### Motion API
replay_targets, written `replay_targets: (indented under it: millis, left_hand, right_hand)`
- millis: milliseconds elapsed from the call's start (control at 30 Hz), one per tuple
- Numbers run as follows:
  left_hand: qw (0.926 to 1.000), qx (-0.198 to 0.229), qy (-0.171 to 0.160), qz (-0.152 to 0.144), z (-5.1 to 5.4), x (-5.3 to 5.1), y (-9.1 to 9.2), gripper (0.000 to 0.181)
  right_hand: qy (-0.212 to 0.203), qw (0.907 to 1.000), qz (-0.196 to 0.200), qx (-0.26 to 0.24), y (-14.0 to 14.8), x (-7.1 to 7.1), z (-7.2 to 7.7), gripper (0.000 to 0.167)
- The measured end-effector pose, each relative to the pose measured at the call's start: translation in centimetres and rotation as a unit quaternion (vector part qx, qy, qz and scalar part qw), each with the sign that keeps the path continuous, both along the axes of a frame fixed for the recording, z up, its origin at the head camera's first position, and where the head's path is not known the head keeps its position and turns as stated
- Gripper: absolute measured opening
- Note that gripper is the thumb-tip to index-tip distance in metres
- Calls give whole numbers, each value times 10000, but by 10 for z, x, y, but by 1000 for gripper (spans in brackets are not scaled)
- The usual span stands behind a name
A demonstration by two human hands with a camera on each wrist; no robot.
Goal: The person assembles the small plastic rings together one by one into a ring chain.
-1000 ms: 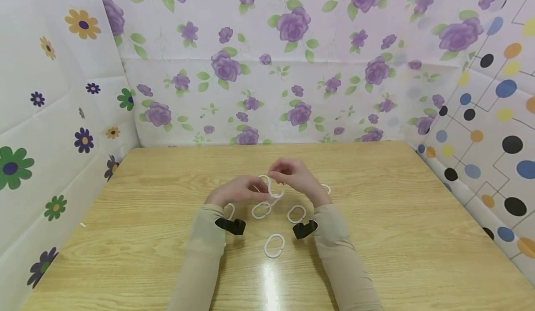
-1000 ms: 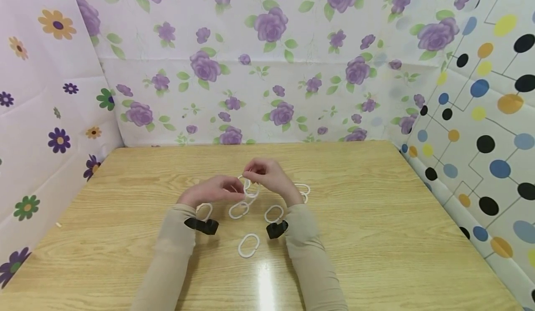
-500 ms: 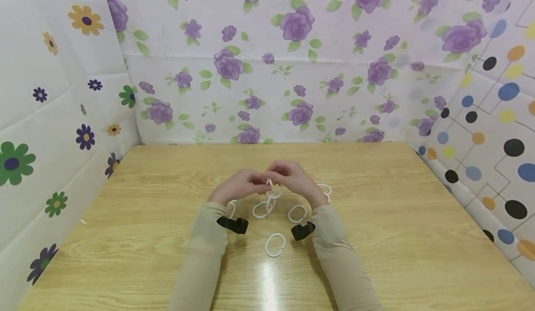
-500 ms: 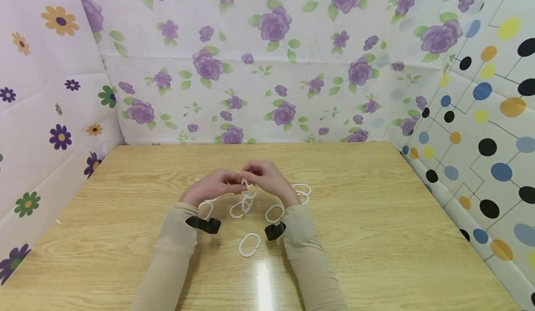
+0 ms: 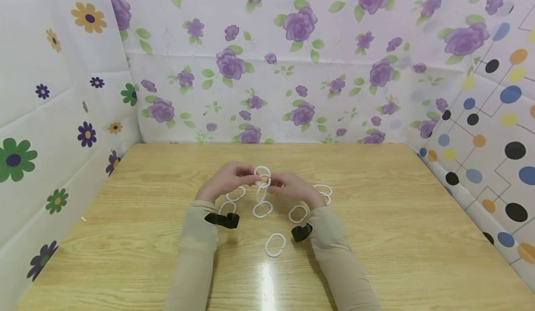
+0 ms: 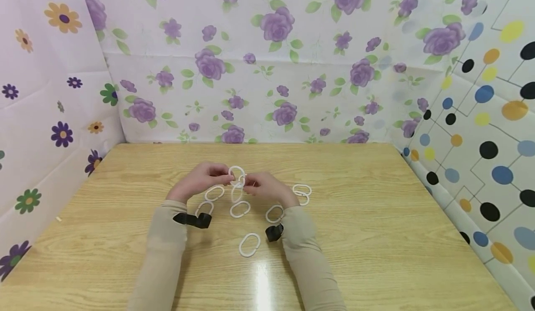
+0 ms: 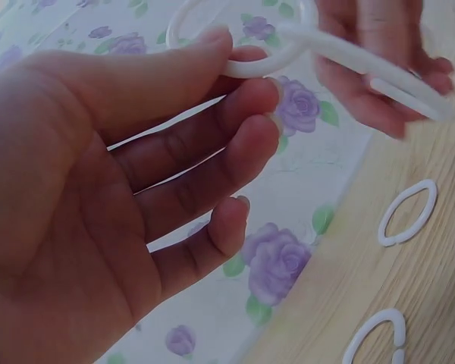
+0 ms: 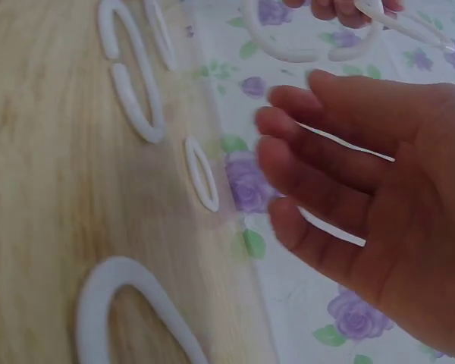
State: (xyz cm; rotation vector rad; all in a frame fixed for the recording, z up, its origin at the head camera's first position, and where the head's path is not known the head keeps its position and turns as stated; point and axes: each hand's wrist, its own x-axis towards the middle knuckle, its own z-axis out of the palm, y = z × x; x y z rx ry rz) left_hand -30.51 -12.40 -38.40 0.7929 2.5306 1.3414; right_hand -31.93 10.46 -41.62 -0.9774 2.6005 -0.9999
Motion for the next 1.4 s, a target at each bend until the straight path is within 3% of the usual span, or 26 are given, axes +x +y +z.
replay_targets:
  millis: [100, 300, 467, 633, 800, 1033, 1200, 1400]
  left_hand:
    - [10000, 49, -48, 26, 1, 0, -3, 19]
    - [9998, 121, -143, 70, 0, 0, -5, 21]
    - [9999, 50, -98, 116, -2, 0, -6, 21]
    - [9999, 6, -38, 122, -2, 0, -9, 22]
    - [9998, -35, -73, 176, 0, 1, -10, 21]
    - [9999, 15, -66, 137, -3, -2, -10, 20]
    - [9999, -3, -84, 99, -7, -4, -9, 20]
    - [9999, -80, -40, 88, -8, -5, -9, 22]
  right_hand:
    - [-51, 9986, 292, 434, -5, 3, -2, 21]
    - [-503, 9942, 759, 572, -13, 8, -5, 36]
    - [-219, 9903, 986, 958, -15, 7, -12, 43]
    - [-160, 9887, 910, 1182, -15, 8, -14, 42]
    - [-497, 9901, 906, 948, -16, 7, -13, 43]
    - [-784, 9920, 561, 817, -13, 6, -13, 40]
    - [-639, 9940, 447, 763, -10, 4, -13, 25]
    - [-166, 9984, 256, 480, -4, 0, -13, 7]
